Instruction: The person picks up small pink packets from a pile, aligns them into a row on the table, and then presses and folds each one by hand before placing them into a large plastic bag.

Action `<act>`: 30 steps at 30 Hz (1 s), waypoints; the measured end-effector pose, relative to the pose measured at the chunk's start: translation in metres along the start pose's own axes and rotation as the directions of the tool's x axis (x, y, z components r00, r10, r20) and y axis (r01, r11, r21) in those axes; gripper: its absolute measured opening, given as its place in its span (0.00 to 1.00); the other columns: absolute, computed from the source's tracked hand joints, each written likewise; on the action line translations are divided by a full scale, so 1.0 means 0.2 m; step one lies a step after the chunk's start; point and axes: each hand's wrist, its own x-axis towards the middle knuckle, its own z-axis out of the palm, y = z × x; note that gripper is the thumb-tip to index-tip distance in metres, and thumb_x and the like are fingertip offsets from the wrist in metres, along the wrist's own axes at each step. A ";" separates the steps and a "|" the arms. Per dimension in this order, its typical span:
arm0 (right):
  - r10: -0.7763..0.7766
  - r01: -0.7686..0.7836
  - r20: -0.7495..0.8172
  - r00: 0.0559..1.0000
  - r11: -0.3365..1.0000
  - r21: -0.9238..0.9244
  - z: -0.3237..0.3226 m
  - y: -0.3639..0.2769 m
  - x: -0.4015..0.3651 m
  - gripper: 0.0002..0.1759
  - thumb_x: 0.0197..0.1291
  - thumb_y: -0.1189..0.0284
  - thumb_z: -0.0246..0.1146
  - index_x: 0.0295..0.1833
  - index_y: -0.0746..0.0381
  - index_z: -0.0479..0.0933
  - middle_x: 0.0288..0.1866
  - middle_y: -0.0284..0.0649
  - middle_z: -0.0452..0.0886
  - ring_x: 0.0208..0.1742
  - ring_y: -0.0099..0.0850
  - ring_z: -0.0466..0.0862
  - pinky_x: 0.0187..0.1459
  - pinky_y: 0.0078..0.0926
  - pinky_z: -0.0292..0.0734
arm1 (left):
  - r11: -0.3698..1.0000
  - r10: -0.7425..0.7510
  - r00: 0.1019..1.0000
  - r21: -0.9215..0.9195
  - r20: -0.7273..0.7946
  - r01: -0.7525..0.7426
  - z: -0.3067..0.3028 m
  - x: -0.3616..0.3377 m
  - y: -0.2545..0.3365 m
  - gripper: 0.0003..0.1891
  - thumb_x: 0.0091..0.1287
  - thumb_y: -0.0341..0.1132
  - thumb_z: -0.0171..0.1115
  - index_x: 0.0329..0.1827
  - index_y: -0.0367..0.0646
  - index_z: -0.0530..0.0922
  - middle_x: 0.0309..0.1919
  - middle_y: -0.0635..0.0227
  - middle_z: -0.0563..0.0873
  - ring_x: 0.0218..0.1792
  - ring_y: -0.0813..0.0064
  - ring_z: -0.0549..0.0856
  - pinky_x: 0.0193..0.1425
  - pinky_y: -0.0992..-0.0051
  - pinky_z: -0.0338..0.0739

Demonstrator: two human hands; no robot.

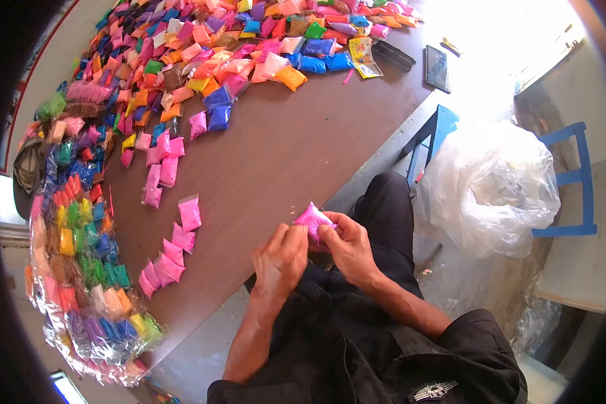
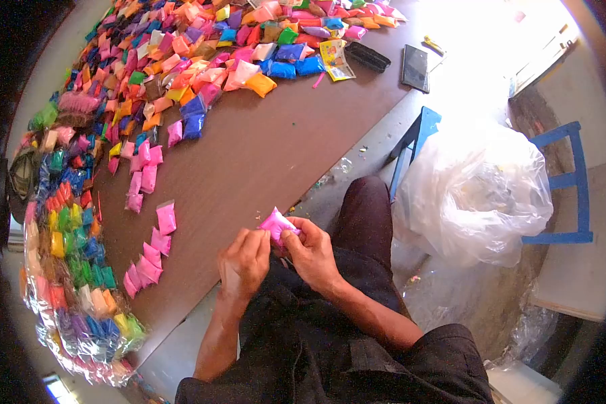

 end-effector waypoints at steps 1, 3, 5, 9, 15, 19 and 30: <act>-0.003 0.003 -0.005 1.000 1.000 -0.011 0.01 -0.01 0.00 0.19 0.84 0.72 0.63 0.70 0.74 0.78 0.48 0.40 0.90 0.44 0.23 0.90 0.46 0.26 0.91 | 1.000 -0.023 0.999 -0.011 0.027 0.023 0.01 0.01 -0.01 0.04 0.75 0.27 0.73 0.41 0.43 0.85 0.33 0.60 0.86 0.31 0.55 0.90 0.32 0.59 0.83; -0.012 0.011 -0.013 1.000 0.998 -0.055 0.00 -0.01 -0.01 0.18 0.84 0.72 0.63 0.69 0.73 0.78 0.47 0.38 0.90 0.43 0.23 0.90 0.44 0.25 0.90 | 0.997 -0.043 0.998 0.058 0.037 0.040 -0.02 0.04 -0.03 0.07 0.75 0.28 0.72 0.38 0.44 0.81 0.33 0.63 0.85 0.31 0.56 0.90 0.32 0.59 0.83; -0.030 0.028 -0.014 0.999 0.993 -0.117 0.00 -0.02 0.00 0.18 0.84 0.72 0.63 0.69 0.73 0.79 0.46 0.37 0.90 0.42 0.22 0.90 0.42 0.24 0.89 | 0.994 -0.011 1.000 0.105 -0.013 0.013 -0.04 0.07 -0.04 0.10 0.75 0.29 0.72 0.36 0.48 0.77 0.32 0.67 0.83 0.30 0.59 0.90 0.29 0.61 0.82; -0.058 0.056 -0.017 0.998 0.993 -0.107 0.01 0.00 0.01 0.17 0.84 0.73 0.63 0.68 0.72 0.79 0.46 0.37 0.90 0.40 0.22 0.89 0.40 0.23 0.87 | 0.997 0.037 0.997 0.062 0.064 -0.041 -0.04 0.02 0.03 0.09 0.74 0.28 0.70 0.37 0.49 0.78 0.32 0.67 0.83 0.31 0.58 0.90 0.30 0.60 0.83; -0.045 0.040 -0.028 0.999 0.989 -0.143 0.00 -0.01 0.00 0.16 0.83 0.73 0.63 0.67 0.71 0.80 0.44 0.37 0.90 0.38 0.21 0.89 0.37 0.21 0.84 | 0.997 0.055 0.998 0.049 0.025 -0.057 -0.05 0.02 0.02 0.09 0.71 0.28 0.72 0.36 0.50 0.78 0.34 0.68 0.84 0.32 0.61 0.90 0.31 0.57 0.82; -0.045 0.040 -0.035 0.998 0.990 -0.134 0.02 -0.03 0.00 0.16 0.83 0.73 0.63 0.67 0.71 0.80 0.43 0.37 0.90 0.38 0.21 0.89 0.37 0.22 0.85 | 0.996 0.030 0.999 0.079 0.042 -0.033 0.00 -0.01 0.00 0.09 0.70 0.28 0.71 0.35 0.50 0.78 0.30 0.68 0.81 0.29 0.61 0.89 0.30 0.61 0.82; -0.045 0.034 -0.047 0.998 0.980 -0.198 0.01 -0.04 -0.01 0.18 0.83 0.74 0.63 0.68 0.75 0.80 0.46 0.39 0.89 0.44 0.23 0.90 0.47 0.26 0.93 | 0.992 0.063 0.995 0.106 0.082 -0.072 0.00 0.00 -0.01 0.09 0.73 0.28 0.69 0.37 0.49 0.77 0.31 0.67 0.82 0.30 0.62 0.90 0.29 0.63 0.83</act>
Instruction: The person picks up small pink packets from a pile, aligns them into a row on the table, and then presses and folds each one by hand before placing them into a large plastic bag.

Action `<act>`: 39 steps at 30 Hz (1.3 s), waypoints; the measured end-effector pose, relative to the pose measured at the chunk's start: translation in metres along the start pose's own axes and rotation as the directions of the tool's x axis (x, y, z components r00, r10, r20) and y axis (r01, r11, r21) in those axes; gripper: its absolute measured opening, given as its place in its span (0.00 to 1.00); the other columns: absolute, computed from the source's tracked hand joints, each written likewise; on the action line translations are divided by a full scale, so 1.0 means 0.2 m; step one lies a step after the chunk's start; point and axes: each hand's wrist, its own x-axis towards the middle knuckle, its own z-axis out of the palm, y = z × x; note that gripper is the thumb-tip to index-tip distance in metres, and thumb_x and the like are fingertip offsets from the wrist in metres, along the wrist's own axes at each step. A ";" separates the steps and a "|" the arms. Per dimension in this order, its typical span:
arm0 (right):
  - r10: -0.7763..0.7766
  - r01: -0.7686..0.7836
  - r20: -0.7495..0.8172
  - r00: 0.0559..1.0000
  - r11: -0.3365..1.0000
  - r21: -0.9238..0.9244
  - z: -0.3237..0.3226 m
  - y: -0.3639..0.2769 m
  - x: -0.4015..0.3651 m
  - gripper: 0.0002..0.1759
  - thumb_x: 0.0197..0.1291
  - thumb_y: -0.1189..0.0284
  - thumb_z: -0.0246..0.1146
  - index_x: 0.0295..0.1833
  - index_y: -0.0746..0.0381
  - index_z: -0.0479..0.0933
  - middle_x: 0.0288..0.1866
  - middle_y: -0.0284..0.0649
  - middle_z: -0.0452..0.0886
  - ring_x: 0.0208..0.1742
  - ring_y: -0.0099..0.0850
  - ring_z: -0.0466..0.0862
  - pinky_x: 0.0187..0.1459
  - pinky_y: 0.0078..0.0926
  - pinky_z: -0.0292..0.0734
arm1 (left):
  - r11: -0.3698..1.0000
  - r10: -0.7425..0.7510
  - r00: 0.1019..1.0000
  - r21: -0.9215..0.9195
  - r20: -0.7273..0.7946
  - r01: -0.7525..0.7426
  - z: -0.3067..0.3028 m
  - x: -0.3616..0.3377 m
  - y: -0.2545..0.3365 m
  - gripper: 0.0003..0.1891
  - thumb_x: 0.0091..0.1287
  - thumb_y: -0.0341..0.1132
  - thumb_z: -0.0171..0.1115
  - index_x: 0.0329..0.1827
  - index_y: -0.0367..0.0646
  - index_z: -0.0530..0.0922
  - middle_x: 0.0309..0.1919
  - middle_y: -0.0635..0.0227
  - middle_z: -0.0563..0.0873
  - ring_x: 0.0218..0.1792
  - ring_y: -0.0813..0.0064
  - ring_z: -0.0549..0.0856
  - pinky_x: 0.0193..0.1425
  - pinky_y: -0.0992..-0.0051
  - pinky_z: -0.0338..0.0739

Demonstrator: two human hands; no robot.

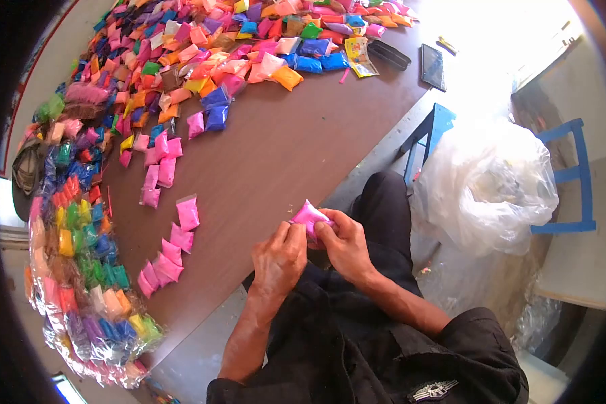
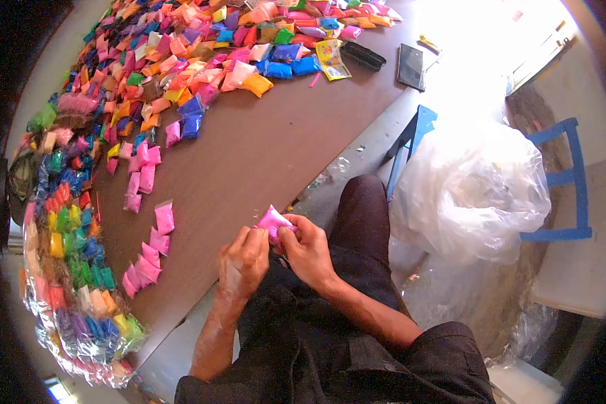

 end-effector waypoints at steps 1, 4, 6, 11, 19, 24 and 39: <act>0.010 -0.010 -0.005 1.000 1.000 -0.004 0.00 0.00 0.00 0.18 0.83 0.74 0.63 0.68 0.75 0.80 0.47 0.39 0.89 0.43 0.23 0.90 0.47 0.26 0.94 | 0.999 -0.016 1.000 0.039 0.004 0.016 -0.01 0.01 -0.02 0.09 0.73 0.28 0.69 0.37 0.49 0.77 0.31 0.67 0.82 0.30 0.62 0.90 0.29 0.63 0.83; 0.012 -0.012 -0.003 1.000 1.000 0.002 0.01 -0.01 0.01 0.18 0.83 0.73 0.63 0.68 0.76 0.80 0.47 0.40 0.89 0.44 0.24 0.90 0.47 0.27 0.94 | 0.997 -0.023 1.000 0.069 -0.016 0.024 -0.04 0.01 -0.03 0.09 0.73 0.29 0.70 0.37 0.49 0.77 0.31 0.67 0.82 0.30 0.63 0.91 0.29 0.62 0.83; 0.020 -0.020 -0.010 1.000 1.000 0.006 0.01 0.00 -0.01 0.18 0.83 0.73 0.63 0.68 0.76 0.80 0.48 0.40 0.89 0.44 0.24 0.90 0.47 0.27 0.94 | 1.000 0.002 0.999 0.010 -0.050 -0.001 -0.07 -0.01 0.03 0.07 0.73 0.29 0.70 0.38 0.50 0.79 0.31 0.67 0.82 0.30 0.62 0.90 0.29 0.62 0.82; 0.020 -0.020 -0.005 1.000 0.999 0.030 0.02 -0.03 -0.01 0.18 0.83 0.73 0.63 0.68 0.75 0.80 0.48 0.40 0.89 0.45 0.24 0.91 0.48 0.28 0.95 | 0.999 -0.018 1.000 0.036 -0.013 0.019 -0.01 -0.02 -0.05 0.06 0.72 0.28 0.70 0.39 0.49 0.80 0.31 0.67 0.82 0.29 0.62 0.90 0.30 0.63 0.83; 0.020 -0.019 -0.014 1.000 0.998 0.055 0.02 -0.01 0.00 0.17 0.84 0.72 0.63 0.66 0.74 0.81 0.47 0.39 0.90 0.44 0.24 0.91 0.47 0.27 0.92 | 1.000 0.008 1.000 0.016 -0.028 -0.008 -0.01 -0.04 0.00 0.08 0.73 0.28 0.69 0.37 0.48 0.78 0.31 0.67 0.82 0.29 0.62 0.90 0.30 0.63 0.84; 0.046 -0.047 0.008 0.999 0.995 0.093 0.01 -0.01 0.01 0.17 0.84 0.71 0.62 0.66 0.73 0.82 0.49 0.39 0.90 0.46 0.25 0.91 0.50 0.28 0.94 | 0.998 0.022 0.998 0.064 -0.065 -0.018 -0.03 -0.01 -0.02 0.08 0.74 0.28 0.70 0.38 0.48 0.78 0.31 0.68 0.81 0.29 0.64 0.90 0.29 0.65 0.84; 0.067 -0.069 0.015 0.998 0.992 0.108 -0.01 0.03 0.02 0.18 0.85 0.69 0.64 0.68 0.72 0.81 0.50 0.41 0.91 0.47 0.26 0.93 0.50 0.28 0.94 | 0.996 0.065 0.997 0.057 -0.032 -0.063 0.02 -0.06 -0.01 0.08 0.78 0.31 0.68 0.38 0.47 0.78 0.31 0.67 0.81 0.28 0.63 0.89 0.29 0.62 0.83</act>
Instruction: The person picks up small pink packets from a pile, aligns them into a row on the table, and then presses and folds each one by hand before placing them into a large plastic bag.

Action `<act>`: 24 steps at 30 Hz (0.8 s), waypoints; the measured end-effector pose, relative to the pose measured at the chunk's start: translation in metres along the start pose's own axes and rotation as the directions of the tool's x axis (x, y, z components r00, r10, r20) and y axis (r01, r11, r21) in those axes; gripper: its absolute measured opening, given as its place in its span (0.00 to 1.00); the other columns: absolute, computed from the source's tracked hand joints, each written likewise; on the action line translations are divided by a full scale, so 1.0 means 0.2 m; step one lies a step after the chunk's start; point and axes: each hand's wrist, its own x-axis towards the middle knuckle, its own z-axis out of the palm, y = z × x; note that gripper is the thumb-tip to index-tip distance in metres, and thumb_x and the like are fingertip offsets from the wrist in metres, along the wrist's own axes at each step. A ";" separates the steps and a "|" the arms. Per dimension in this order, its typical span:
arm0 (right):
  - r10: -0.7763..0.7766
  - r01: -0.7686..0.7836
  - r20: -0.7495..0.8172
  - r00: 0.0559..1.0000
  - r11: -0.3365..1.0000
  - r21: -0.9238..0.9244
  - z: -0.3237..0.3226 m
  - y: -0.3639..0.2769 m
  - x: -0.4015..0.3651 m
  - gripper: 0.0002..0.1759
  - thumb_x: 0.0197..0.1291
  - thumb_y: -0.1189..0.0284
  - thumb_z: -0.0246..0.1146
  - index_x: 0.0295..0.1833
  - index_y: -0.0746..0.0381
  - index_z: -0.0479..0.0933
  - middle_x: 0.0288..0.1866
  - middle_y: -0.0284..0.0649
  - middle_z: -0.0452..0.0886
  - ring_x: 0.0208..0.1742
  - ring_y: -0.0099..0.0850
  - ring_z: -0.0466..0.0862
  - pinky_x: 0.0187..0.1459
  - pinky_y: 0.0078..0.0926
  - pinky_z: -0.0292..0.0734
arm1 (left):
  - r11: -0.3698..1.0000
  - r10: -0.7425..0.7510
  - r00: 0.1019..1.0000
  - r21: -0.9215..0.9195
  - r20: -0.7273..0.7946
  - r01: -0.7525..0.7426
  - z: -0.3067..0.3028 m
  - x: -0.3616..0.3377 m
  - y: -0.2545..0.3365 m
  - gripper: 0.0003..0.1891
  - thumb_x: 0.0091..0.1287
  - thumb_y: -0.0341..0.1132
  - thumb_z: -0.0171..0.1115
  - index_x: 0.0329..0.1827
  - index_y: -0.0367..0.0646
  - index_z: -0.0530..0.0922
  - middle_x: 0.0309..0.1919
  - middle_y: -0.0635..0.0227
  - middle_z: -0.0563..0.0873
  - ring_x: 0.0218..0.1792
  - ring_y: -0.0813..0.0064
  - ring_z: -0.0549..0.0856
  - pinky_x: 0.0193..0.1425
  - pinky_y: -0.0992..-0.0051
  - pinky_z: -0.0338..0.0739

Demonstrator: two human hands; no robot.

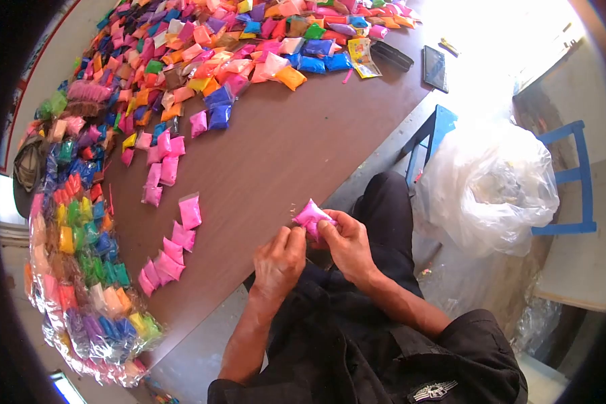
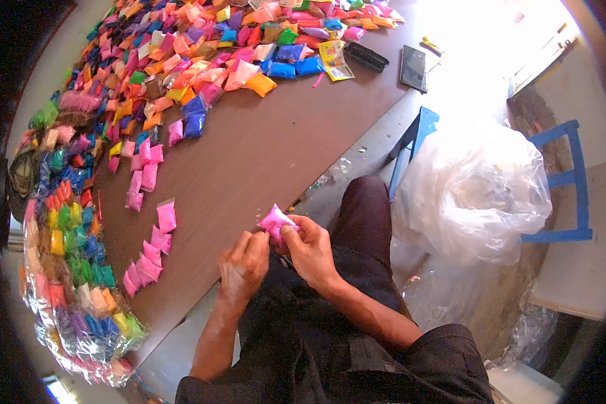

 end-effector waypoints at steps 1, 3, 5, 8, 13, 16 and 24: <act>-0.016 0.016 -0.001 1.000 1.000 -0.023 0.00 0.00 0.00 0.18 0.84 0.69 0.64 0.68 0.72 0.81 0.50 0.41 0.91 0.46 0.27 0.93 0.50 0.28 0.93 | 0.999 -0.025 1.000 -0.025 -0.003 0.025 0.00 0.01 -0.01 0.08 0.78 0.31 0.68 0.38 0.47 0.79 0.31 0.67 0.81 0.28 0.62 0.89 0.29 0.62 0.83; -0.034 0.034 -0.007 0.999 0.999 -0.034 -0.01 0.00 -0.01 0.18 0.84 0.69 0.64 0.68 0.72 0.81 0.51 0.42 0.91 0.46 0.27 0.93 0.49 0.27 0.93 | 0.993 -0.111 0.993 -0.032 0.035 0.112 -0.02 0.03 -0.05 0.07 0.79 0.33 0.69 0.40 0.47 0.80 0.34 0.64 0.83 0.30 0.57 0.90 0.32 0.59 0.84; -0.034 0.034 -0.018 0.999 0.999 -0.003 -0.03 -0.02 -0.02 0.18 0.84 0.70 0.64 0.68 0.71 0.81 0.52 0.42 0.91 0.46 0.28 0.93 0.48 0.27 0.93 | 0.980 -0.187 0.982 -0.075 -0.026 0.185 -0.02 0.04 -0.12 0.06 0.79 0.33 0.69 0.41 0.46 0.82 0.36 0.63 0.85 0.33 0.53 0.90 0.35 0.57 0.84; -0.020 0.024 -0.057 0.998 0.998 0.058 -0.10 -0.06 -0.03 0.18 0.83 0.70 0.65 0.68 0.70 0.80 0.53 0.42 0.91 0.46 0.29 0.93 0.47 0.25 0.92 | 0.959 -0.272 0.962 -0.086 0.004 0.271 -0.06 0.10 -0.16 0.04 0.79 0.34 0.69 0.43 0.48 0.85 0.39 0.63 0.87 0.40 0.50 0.90 0.39 0.55 0.84; -0.047 0.055 -0.111 0.993 0.996 0.071 -0.18 -0.08 -0.01 0.18 0.83 0.70 0.63 0.68 0.70 0.80 0.54 0.43 0.91 0.47 0.29 0.94 0.45 0.25 0.91 | 0.986 -0.140 0.986 -0.075 0.088 0.147 -0.09 0.19 -0.19 0.03 0.77 0.34 0.70 0.43 0.48 0.86 0.38 0.65 0.85 0.43 0.56 0.91 0.40 0.58 0.84; -0.025 0.032 -0.121 0.992 0.998 0.059 -0.22 -0.10 -0.03 0.18 0.83 0.68 0.63 0.69 0.67 0.80 0.55 0.41 0.91 0.48 0.29 0.92 0.49 0.26 0.90 | 0.995 -0.023 0.978 -0.087 0.206 0.042 -0.13 0.15 -0.14 0.02 0.76 0.32 0.71 0.43 0.48 0.86 0.37 0.65 0.84 0.44 0.58 0.91 0.39 0.58 0.84; -0.033 0.043 -0.123 0.992 0.996 0.078 -0.26 -0.05 -0.03 0.19 0.83 0.69 0.64 0.69 0.70 0.79 0.53 0.42 0.91 0.46 0.28 0.93 0.44 0.25 0.89 | 0.965 -0.197 0.974 -0.151 0.112 0.213 -0.12 0.10 -0.18 0.04 0.76 0.31 0.72 0.48 0.43 0.89 0.41 0.59 0.88 0.41 0.51 0.91 0.43 0.56 0.85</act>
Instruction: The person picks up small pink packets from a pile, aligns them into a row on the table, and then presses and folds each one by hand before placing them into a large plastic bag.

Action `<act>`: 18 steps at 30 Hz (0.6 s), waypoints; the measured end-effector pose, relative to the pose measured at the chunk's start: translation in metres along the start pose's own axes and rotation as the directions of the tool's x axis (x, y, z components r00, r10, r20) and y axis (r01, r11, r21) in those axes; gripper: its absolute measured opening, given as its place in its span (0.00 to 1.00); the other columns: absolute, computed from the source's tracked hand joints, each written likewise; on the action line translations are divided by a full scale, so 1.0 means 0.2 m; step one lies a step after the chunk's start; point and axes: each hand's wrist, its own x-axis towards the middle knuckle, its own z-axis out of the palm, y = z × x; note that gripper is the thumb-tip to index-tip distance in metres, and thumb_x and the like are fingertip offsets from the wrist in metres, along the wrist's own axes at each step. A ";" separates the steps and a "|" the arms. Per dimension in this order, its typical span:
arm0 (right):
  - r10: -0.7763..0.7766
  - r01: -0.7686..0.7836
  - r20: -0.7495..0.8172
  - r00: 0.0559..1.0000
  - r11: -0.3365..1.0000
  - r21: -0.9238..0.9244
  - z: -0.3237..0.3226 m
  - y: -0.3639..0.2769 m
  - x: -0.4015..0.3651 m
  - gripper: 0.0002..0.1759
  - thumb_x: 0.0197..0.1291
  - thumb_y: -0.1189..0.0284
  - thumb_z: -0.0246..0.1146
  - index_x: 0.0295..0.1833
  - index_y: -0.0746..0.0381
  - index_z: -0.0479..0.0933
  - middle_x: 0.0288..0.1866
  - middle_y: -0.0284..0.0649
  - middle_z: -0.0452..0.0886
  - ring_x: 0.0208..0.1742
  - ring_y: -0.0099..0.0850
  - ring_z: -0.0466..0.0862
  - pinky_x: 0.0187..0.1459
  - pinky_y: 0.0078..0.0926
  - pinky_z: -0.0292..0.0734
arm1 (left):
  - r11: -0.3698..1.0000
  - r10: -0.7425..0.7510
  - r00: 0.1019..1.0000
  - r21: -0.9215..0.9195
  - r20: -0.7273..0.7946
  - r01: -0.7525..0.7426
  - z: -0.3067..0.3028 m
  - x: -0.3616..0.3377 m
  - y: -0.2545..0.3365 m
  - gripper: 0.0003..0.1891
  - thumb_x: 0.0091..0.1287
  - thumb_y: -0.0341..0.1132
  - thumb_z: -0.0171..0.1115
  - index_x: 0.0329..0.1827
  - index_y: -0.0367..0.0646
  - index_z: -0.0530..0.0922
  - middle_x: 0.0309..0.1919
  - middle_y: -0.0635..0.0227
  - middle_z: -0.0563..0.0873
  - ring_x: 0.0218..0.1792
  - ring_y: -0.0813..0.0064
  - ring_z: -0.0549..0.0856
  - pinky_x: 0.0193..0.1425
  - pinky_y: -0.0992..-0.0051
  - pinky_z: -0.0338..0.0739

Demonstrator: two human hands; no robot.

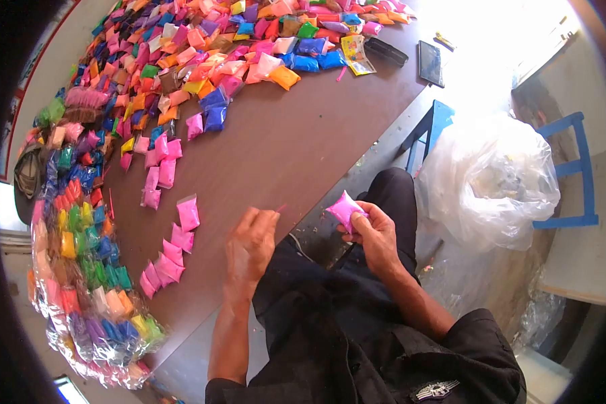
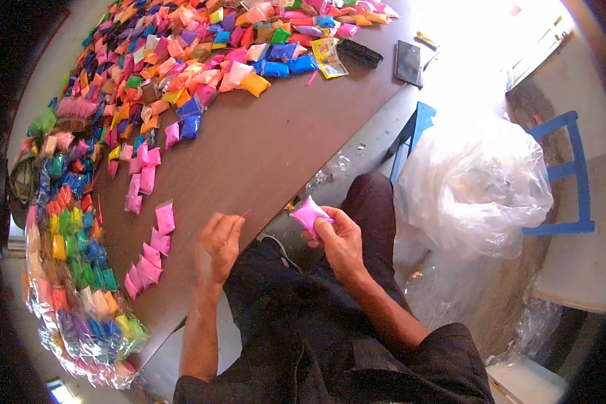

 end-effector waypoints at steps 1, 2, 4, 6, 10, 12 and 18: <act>-0.005 0.005 0.015 1.000 1.000 0.002 0.00 0.00 0.00 0.19 0.83 0.69 0.64 0.69 0.70 0.79 0.53 0.42 0.91 0.46 0.28 0.93 0.44 0.25 0.89 | 0.999 0.001 1.000 0.045 -0.014 -0.001 0.00 0.02 -0.01 0.04 0.76 0.31 0.72 0.49 0.43 0.89 0.41 0.59 0.88 0.41 0.51 0.91 0.43 0.56 0.85; -0.008 0.008 0.010 1.000 1.000 0.000 0.00 -0.01 0.00 0.19 0.83 0.69 0.64 0.69 0.70 0.79 0.53 0.42 0.91 0.46 0.27 0.92 0.44 0.25 0.89 | 0.999 0.017 1.000 0.051 0.014 -0.018 0.00 0.01 0.00 0.04 0.76 0.31 0.72 0.49 0.43 0.89 0.41 0.59 0.88 0.41 0.51 0.91 0.43 0.56 0.85; -0.008 0.008 -0.009 1.000 1.000 0.005 0.00 -0.03 0.00 0.18 0.83 0.69 0.63 0.69 0.70 0.79 0.53 0.42 0.91 0.46 0.27 0.92 0.44 0.24 0.89 | 0.996 0.053 0.995 0.062 0.085 -0.058 -0.02 -0.04 0.04 0.04 0.76 0.32 0.73 0.49 0.44 0.89 0.41 0.60 0.88 0.41 0.51 0.91 0.42 0.56 0.85; -0.012 0.012 -0.019 1.000 1.000 0.015 -0.01 -0.02 0.01 0.18 0.83 0.69 0.63 0.69 0.70 0.79 0.53 0.42 0.91 0.46 0.27 0.92 0.43 0.24 0.89 | 0.994 0.099 0.987 0.041 0.126 -0.105 -0.04 -0.06 0.12 0.02 0.76 0.32 0.72 0.46 0.46 0.86 0.39 0.63 0.86 0.41 0.53 0.91 0.40 0.56 0.84; -0.005 0.005 0.005 1.000 1.000 -0.017 -0.02 0.01 0.02 0.18 0.83 0.68 0.64 0.69 0.66 0.79 0.55 0.41 0.90 0.48 0.29 0.92 0.47 0.26 0.89 | 0.997 0.054 0.999 0.047 -0.004 -0.053 0.00 -0.01 0.09 0.04 0.76 0.32 0.72 0.42 0.47 0.84 0.37 0.65 0.84 0.41 0.57 0.91 0.39 0.58 0.85; 0.010 -0.010 0.002 1.000 1.000 -0.022 -0.02 0.00 0.01 0.18 0.83 0.68 0.64 0.70 0.66 0.79 0.55 0.41 0.90 0.47 0.29 0.92 0.47 0.26 0.89 | 0.995 0.082 0.996 0.067 -0.022 -0.080 0.04 0.08 0.07 0.04 0.76 0.32 0.72 0.42 0.47 0.84 0.36 0.65 0.84 0.41 0.57 0.91 0.39 0.58 0.85; 0.003 -0.003 -0.019 1.000 1.000 -0.022 -0.04 -0.01 0.02 0.19 0.83 0.67 0.64 0.70 0.66 0.79 0.55 0.40 0.90 0.48 0.28 0.92 0.47 0.26 0.90 | 0.982 0.171 0.972 0.048 0.159 -0.181 0.03 0.00 0.14 0.03 0.77 0.32 0.71 0.42 0.47 0.85 0.37 0.65 0.84 0.42 0.56 0.91 0.40 0.58 0.85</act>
